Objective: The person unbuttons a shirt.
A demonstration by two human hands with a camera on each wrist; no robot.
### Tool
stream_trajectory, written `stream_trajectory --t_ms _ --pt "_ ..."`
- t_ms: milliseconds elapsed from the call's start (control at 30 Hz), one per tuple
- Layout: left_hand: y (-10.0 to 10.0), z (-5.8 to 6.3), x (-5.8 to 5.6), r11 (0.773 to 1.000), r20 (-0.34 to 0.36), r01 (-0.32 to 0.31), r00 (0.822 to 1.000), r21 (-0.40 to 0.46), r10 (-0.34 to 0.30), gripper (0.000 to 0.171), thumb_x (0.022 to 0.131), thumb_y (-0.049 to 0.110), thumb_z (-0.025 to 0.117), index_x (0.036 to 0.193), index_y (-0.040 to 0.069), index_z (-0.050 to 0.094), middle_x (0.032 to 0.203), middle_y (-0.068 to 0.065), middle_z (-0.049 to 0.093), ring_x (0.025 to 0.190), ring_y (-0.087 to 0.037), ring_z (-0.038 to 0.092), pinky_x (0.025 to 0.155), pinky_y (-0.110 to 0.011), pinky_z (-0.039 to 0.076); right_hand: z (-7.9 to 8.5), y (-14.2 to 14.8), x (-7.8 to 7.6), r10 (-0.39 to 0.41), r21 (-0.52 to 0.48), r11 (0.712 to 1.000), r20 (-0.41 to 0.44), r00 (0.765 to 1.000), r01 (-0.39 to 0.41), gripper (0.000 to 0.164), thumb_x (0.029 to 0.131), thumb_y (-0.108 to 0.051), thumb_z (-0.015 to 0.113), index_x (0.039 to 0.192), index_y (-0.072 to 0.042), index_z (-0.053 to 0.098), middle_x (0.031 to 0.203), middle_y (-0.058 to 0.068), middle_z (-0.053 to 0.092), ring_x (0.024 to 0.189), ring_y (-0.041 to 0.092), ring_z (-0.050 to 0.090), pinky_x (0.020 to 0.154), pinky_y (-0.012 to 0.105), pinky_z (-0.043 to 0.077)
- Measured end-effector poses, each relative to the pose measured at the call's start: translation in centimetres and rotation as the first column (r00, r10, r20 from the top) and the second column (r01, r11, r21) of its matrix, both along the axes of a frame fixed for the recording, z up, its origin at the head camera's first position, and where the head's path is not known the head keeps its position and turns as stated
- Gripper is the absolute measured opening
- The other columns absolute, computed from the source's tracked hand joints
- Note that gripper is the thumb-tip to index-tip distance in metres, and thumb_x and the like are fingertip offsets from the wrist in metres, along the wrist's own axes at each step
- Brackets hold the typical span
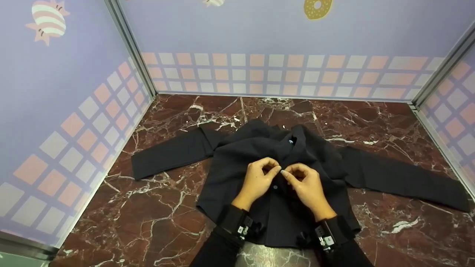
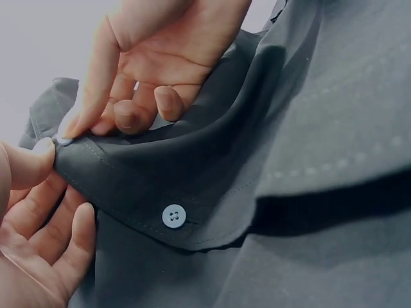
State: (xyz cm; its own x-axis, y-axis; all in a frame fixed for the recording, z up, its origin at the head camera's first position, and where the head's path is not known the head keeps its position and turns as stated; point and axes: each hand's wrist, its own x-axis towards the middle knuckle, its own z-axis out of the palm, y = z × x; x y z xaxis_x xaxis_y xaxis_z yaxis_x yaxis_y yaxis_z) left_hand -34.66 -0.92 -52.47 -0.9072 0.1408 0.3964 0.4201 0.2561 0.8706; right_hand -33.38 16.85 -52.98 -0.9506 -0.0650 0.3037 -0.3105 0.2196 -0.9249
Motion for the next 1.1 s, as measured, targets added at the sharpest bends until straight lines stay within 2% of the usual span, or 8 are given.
stream_trajectory --t_ms 267,367,567,767,933,1100 --pt "-0.07 0.03 -0.05 0.999 -0.011 0.031 0.999 -0.028 -0.031 0.008 0.101 0.012 0.074 0.098 0.005 0.076 0.091 -0.004 0.072 0.080 -0.011 0.062 0.075 -0.026 0.052 0.23 -0.30 0.01 -0.092 0.054 0.994 -0.029 0.995 0.094 0.006 0.095 -0.006 0.080 0.092 -0.001 0.077 0.078 0.008 0.071 0.061 0.013 0.062 0.055 0.019 0.049" --pt "-0.10 0.02 -0.03 0.998 0.007 0.053 0.999 -0.026 -0.052 0.009 0.102 0.013 0.073 0.099 0.005 0.076 0.093 -0.004 0.071 0.082 -0.011 0.062 0.076 -0.027 0.052 0.30 -0.37 0.03 -0.113 0.036 0.993 -0.012 0.993 0.114 0.007 0.095 -0.006 0.080 0.093 0.000 0.077 0.077 0.009 0.071 0.059 0.015 0.061 0.053 0.020 0.049" --pt "-0.10 -0.06 -0.09 0.999 0.034 0.037 0.999 -0.005 -0.037 0.007 0.101 0.014 0.075 0.100 0.007 0.077 0.093 -0.002 0.075 0.081 -0.010 0.066 0.075 -0.027 0.054 0.28 -0.17 -0.07 -0.062 -0.070 0.995 0.076 0.995 0.068 0.011 0.099 -0.007 0.077 0.094 0.003 0.074 0.074 0.013 0.067 0.058 0.017 0.058 0.051 0.023 0.048" --pt "0.06 0.05 -0.03 0.999 0.024 0.032 0.999 0.017 -0.032 0.004 0.099 0.010 0.077 0.101 0.007 0.076 0.093 -0.003 0.075 0.080 -0.011 0.068 0.073 -0.026 0.055 0.30 0.05 -0.13 -0.027 -0.106 0.993 0.145 0.989 0.043 0.010 0.101 -0.005 0.073 0.097 0.005 0.072 0.074 0.012 0.065 0.060 0.017 0.059 0.052 0.025 0.048" --pt "0.14 -0.01 0.00 0.998 0.005 0.052 0.999 0.037 -0.052 0.004 0.097 0.007 0.079 0.100 0.010 0.077 0.090 -0.003 0.076 0.078 -0.013 0.069 0.071 -0.026 0.055 0.35 0.10 -0.07 -0.026 -0.135 0.990 0.173 0.985 0.050 0.008 0.101 -0.001 0.071 0.098 0.006 0.071 0.075 0.011 0.065 0.061 0.017 0.059 0.053 0.024 0.048" --pt "0.08 -0.03 -0.03 0.997 0.012 0.057 0.998 0.049 -0.057 0.003 0.096 0.008 0.080 0.099 0.007 0.079 0.087 -0.004 0.077 0.075 -0.013 0.069 0.071 -0.026 0.055 0.35 0.13 -0.05 -0.010 -0.149 0.988 0.172 0.985 0.036 0.008 0.100 0.000 0.072 0.096 0.007 0.071 0.073 0.011 0.064 0.060 0.016 0.058 0.053 0.024 0.048"
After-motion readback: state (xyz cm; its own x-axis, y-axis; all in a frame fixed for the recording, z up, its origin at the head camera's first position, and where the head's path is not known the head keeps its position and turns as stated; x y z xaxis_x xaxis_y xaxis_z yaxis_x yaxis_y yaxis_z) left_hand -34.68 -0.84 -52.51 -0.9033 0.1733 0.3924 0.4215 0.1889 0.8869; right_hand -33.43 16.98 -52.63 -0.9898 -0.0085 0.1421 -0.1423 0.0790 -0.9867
